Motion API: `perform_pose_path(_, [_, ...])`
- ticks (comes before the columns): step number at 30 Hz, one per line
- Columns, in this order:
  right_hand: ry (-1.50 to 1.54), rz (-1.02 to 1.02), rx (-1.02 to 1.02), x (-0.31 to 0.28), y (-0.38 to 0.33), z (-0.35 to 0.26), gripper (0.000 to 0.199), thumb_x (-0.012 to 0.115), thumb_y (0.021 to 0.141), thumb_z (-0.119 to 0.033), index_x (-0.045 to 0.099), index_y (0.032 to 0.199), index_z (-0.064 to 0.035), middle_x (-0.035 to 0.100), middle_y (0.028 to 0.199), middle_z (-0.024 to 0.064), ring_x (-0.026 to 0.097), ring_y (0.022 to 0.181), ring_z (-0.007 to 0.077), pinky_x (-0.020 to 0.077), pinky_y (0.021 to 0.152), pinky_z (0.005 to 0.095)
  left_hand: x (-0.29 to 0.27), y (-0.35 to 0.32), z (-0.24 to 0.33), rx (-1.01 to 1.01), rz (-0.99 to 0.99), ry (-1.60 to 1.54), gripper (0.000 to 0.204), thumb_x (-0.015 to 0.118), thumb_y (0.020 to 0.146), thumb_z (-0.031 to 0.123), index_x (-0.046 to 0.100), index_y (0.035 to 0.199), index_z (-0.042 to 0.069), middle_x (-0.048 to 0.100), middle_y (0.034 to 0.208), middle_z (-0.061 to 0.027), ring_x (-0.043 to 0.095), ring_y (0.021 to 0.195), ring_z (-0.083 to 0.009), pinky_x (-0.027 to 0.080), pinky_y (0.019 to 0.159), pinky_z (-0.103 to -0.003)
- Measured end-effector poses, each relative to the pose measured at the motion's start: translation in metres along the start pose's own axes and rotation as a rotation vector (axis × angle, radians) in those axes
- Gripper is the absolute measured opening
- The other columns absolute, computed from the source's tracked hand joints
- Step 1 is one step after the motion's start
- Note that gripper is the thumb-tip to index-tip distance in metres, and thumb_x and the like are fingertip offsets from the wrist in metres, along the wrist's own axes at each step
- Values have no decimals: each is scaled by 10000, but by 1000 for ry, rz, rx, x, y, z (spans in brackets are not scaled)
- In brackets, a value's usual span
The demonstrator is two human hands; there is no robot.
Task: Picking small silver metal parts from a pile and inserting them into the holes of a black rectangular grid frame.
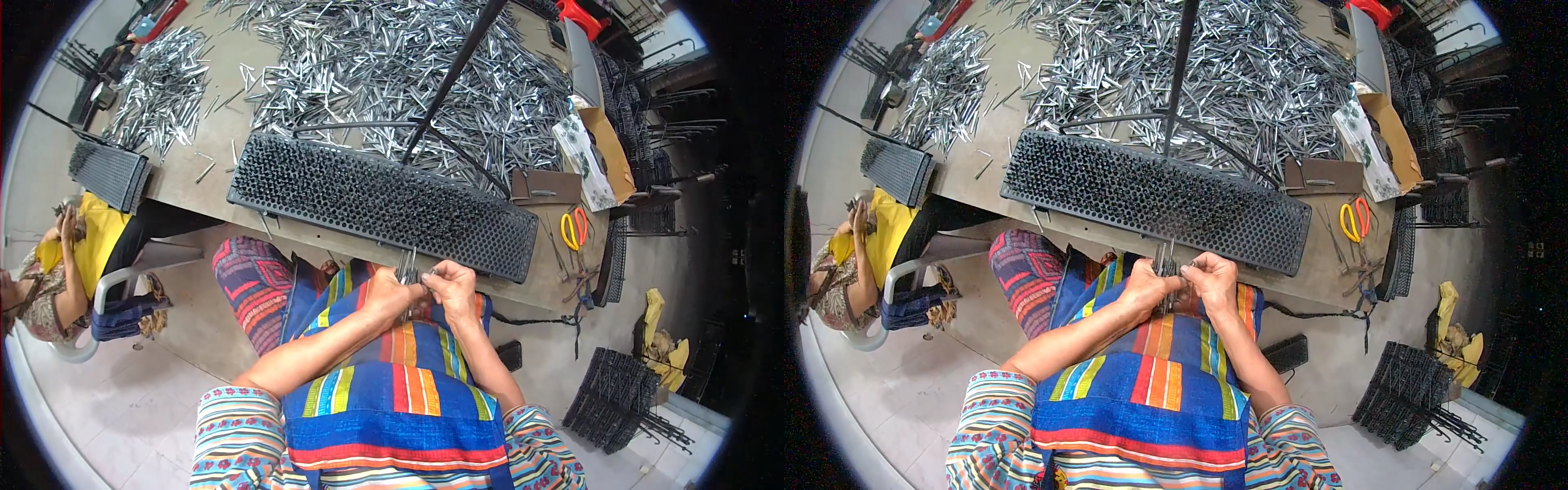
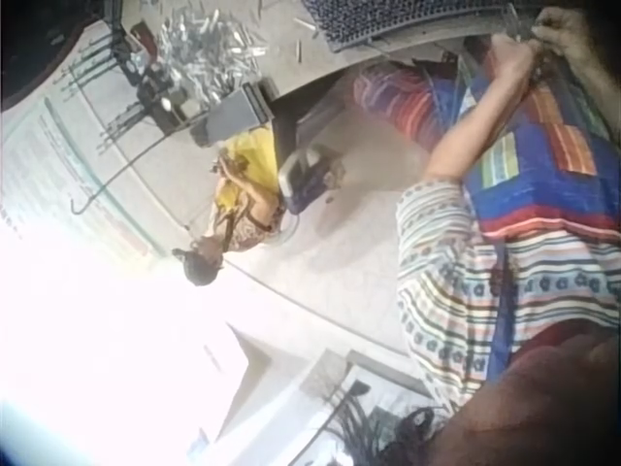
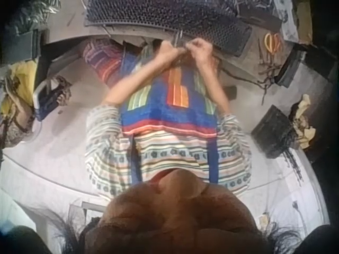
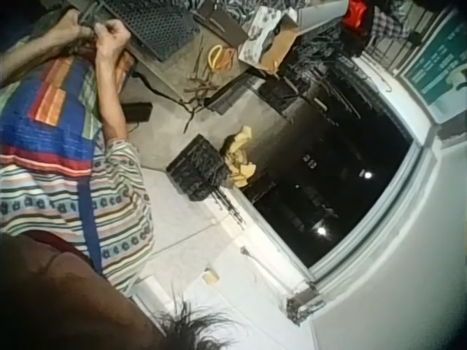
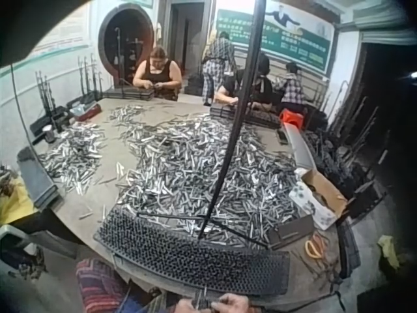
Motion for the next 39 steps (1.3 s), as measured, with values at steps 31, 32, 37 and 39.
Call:
perform_pose_path(31, [119, -125, -41, 3, -1, -4, 11, 654, 818, 0, 643, 820, 2, 617, 648, 21, 472, 454, 44, 353, 423, 185, -9, -4, 4, -116, 84, -242, 113, 629, 748, -76, 665, 847, -36, 684, 781, -118, 656, 613, -192, 554, 556, -321])
perform_pose_path(32, [130, -85, -80, 1, -1, -2, 14, 646, 826, -9, 643, 823, 5, 613, 651, 14, 471, 459, 43, 356, 429, 188, -10, -1, 1, -116, 84, -242, 113, 629, 748, -76, 665, 847, -36, 684, 781, -118, 656, 613, -192, 554, 556, -321])
perform_pose_path(37, [107, 134, -267, -6, 0, -20, 46, 613, 878, -33, 639, 849, -9, 543, 624, -27, 456, 473, 38, 356, 441, 190, -26, 0, -1, -218, 108, -118, 128, 626, 766, -45, 650, 886, -5, 665, 756, -96, 645, 599, -178, 535, 503, -303])
perform_pose_path(39, [26, 171, -380, -5, 4, -27, 45, 608, 874, -13, 647, 876, 9, 573, 693, -4, 448, 489, 30, 341, 442, 186, -26, -7, 4, -241, 61, -82, 138, 629, 759, -48, 644, 891, -9, 664, 757, -97, 644, 599, -178, 540, 515, -304])
Point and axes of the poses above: each hand's wrist, its own y-axis towards the middle knuckle, its own x-axis out of the palm, z = x × y, the point moved 3 cm from there along y, towards the middle knuckle
